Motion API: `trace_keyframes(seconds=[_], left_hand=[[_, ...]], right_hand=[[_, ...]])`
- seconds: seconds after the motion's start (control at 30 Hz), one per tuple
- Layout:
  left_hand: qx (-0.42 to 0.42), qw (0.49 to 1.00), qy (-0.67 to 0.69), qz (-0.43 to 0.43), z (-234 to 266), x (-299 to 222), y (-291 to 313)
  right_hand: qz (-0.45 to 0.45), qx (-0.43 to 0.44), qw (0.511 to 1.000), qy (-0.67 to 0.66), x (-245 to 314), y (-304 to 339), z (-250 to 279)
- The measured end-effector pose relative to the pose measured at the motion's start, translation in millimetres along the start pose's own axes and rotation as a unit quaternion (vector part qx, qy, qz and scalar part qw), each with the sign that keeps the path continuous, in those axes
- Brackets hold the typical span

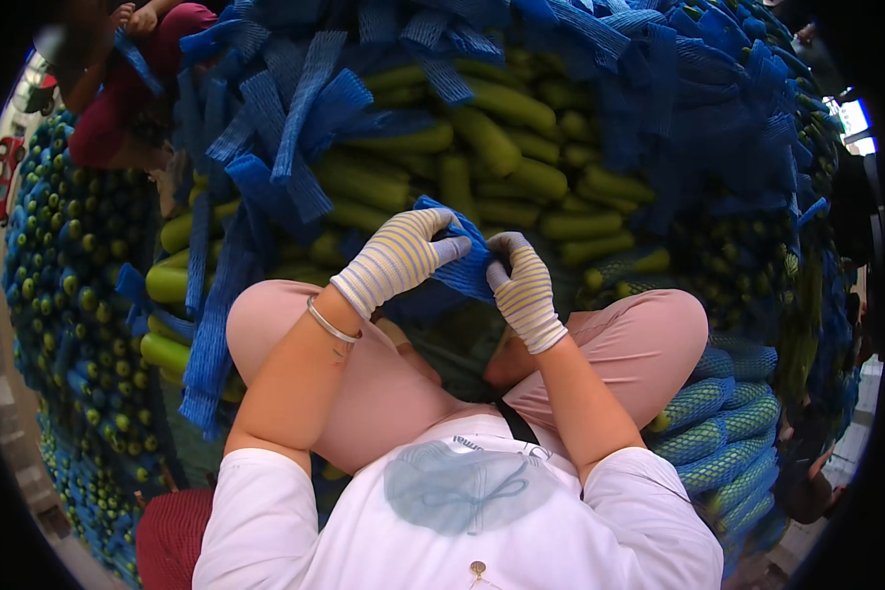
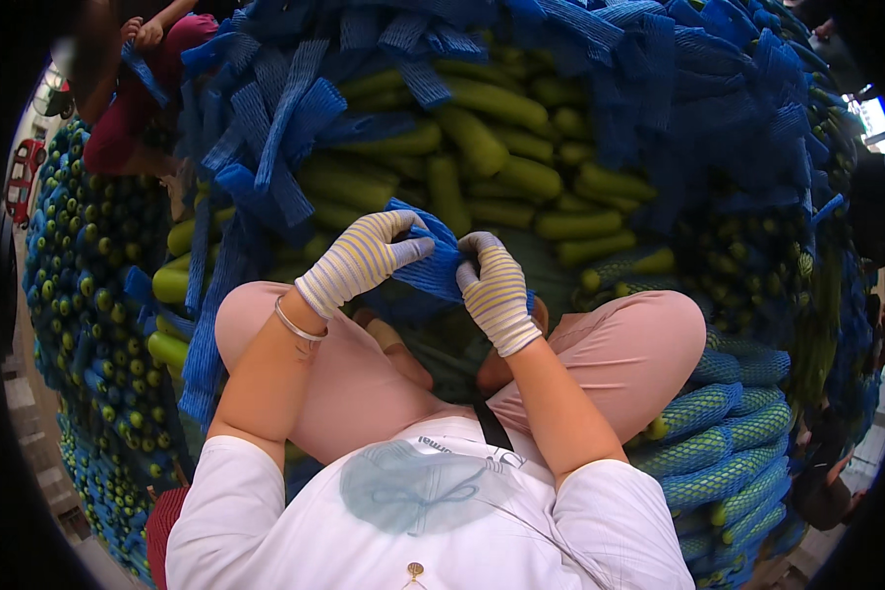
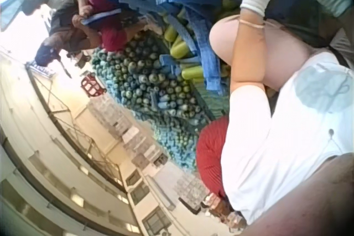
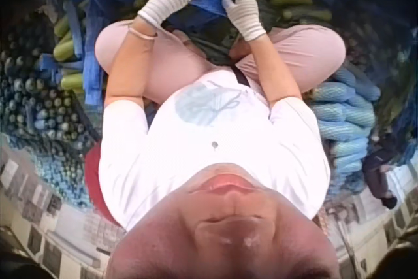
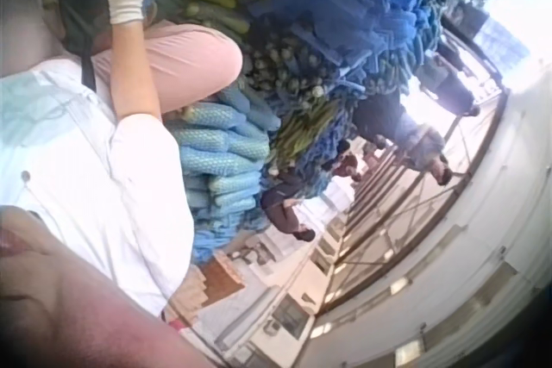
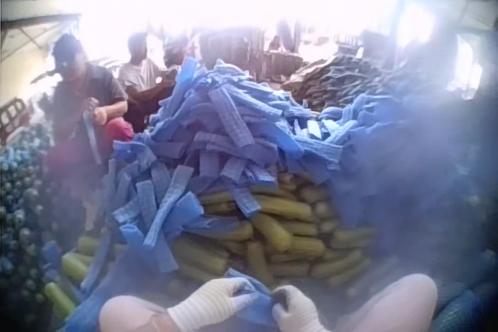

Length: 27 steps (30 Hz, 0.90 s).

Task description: Packing green gourds into protective blue nets by sliding the gourd into the net and stretching it over.

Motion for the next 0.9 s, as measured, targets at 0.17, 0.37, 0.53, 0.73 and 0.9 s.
trace_keyframes(seconds=[0.17, 0.37, 0.53, 0.73, 0.9], left_hand=[[-0.075, 0.997, -0.029, 0.010, -12.3, -10.8, 11.2], [-0.008, 0.961, 0.267, 0.068, -55.8, -13.8, 18.6], [0.024, 0.942, 0.335, -0.029, -60.5, -29.6, 19.7], [0.091, 0.909, 0.407, -0.009, -57.5, -40.3, 28.0], [0.145, 0.883, 0.446, -0.001, -54.6, -42.2, 31.0]], right_hand=[[0.212, -0.123, 0.951, 0.190, 51.1, 38.0, 22.4], [-0.008, 0.048, 0.937, -0.346, 22.8, 51.4, -3.2], [-0.037, 0.057, 0.896, -0.439, 21.9, 53.9, 3.3], [-0.076, 0.144, 0.822, -0.546, 23.9, 51.8, 13.2], [-0.103, 0.190, 0.752, -0.622, 15.4, 51.7, 8.7]])
Point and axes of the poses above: each hand's wrist, its own y-axis away from the middle knuckle, its own z-axis out of the back of the hand, x = y × z, the point moved 6 cm from there along -y, towards the middle knuckle, and after that the axes turned 5 degrees about y, right-handed, at the moved point
